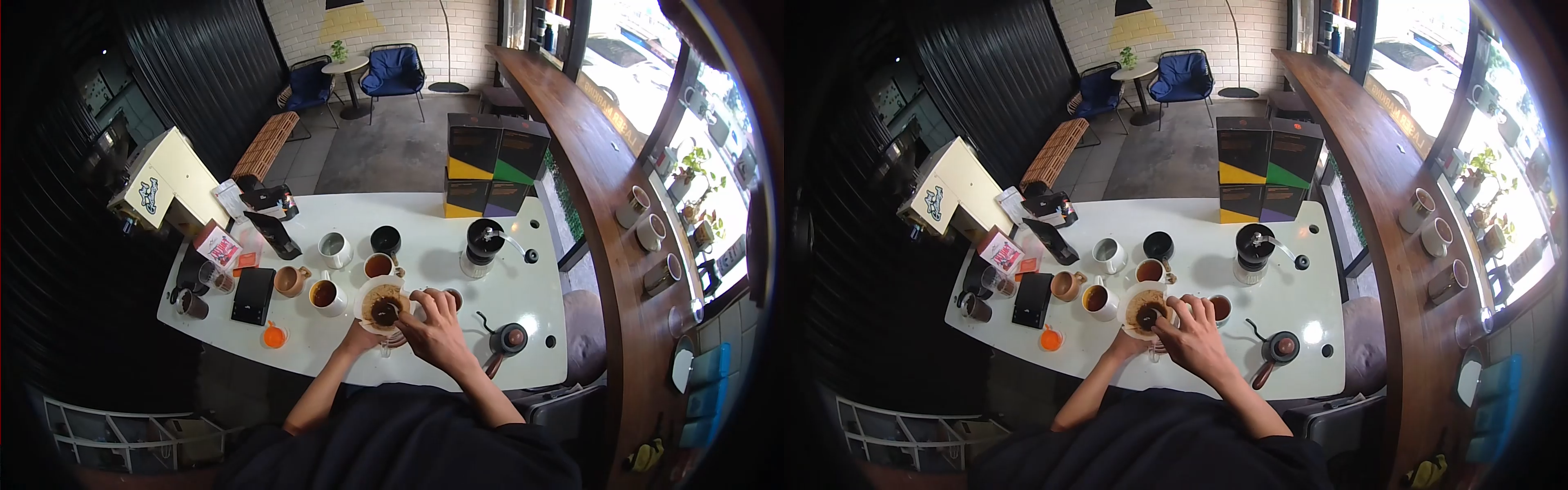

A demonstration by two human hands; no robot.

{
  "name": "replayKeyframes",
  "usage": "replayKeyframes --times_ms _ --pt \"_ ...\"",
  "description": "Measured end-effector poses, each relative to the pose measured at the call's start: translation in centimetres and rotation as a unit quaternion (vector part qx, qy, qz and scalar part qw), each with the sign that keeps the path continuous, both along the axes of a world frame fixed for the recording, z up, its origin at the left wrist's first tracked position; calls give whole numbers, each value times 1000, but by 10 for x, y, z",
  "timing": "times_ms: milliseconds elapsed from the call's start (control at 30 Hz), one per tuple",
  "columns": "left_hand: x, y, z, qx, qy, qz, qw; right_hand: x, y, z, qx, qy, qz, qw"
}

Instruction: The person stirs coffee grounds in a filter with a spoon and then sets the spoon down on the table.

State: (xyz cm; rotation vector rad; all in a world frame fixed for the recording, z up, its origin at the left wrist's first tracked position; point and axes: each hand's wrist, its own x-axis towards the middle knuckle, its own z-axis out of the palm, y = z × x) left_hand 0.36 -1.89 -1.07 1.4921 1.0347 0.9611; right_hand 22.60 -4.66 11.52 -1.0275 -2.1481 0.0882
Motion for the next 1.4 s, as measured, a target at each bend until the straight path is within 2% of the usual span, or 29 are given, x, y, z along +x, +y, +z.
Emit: replayKeyframes --times_ms 67,133,167,333,467,533,733,800,933,1000,1133,1267,1400 --pt "0 3 -6 6 -10 -4 1000 1 3 -7 0 -3 -4 1000" --pt "2 4 -5 36 79 17 996 -4 5 -9 0 -5 -9 1000" --pt "0 2 -4 21 79 20 996 -5 6 -8 -14 0 -2 1000" --pt "3 4 -6 -9 15 -3 1000 -10 2 -13 -81 37 9 996" --pt "-2 2 -11 -31 7 7 999 -9 -6 1 -77 68 -1 995" --pt "1 1 -6 18 -19 19 999 -6 -6 8 -65 74 1 995" --pt "2 0 3 -28 -15 12 999 -4 -7 17 -83 63 21 994" --pt "0 0 -2 -22 -11 11 1000 -7 -3 9 -120 58 25 991" --pt "-2 2 -13 4 -9 15 1000 -9 7 -3 -122 38 27 991" --pt "-2 3 -13 -11 -13 19 1000 -9 12 0 -73 13 2 997" --pt "-5 4 -23 -33 -7 18 999 -6 18 6 -60 31 -8 998" --pt "-3 4 -22 -8 9 3 1000 -2 20 7 -52 18 -16 998" --pt "-4 2 -21 1 -7 -2 1000 -10 16 2 -68 17 16 997"
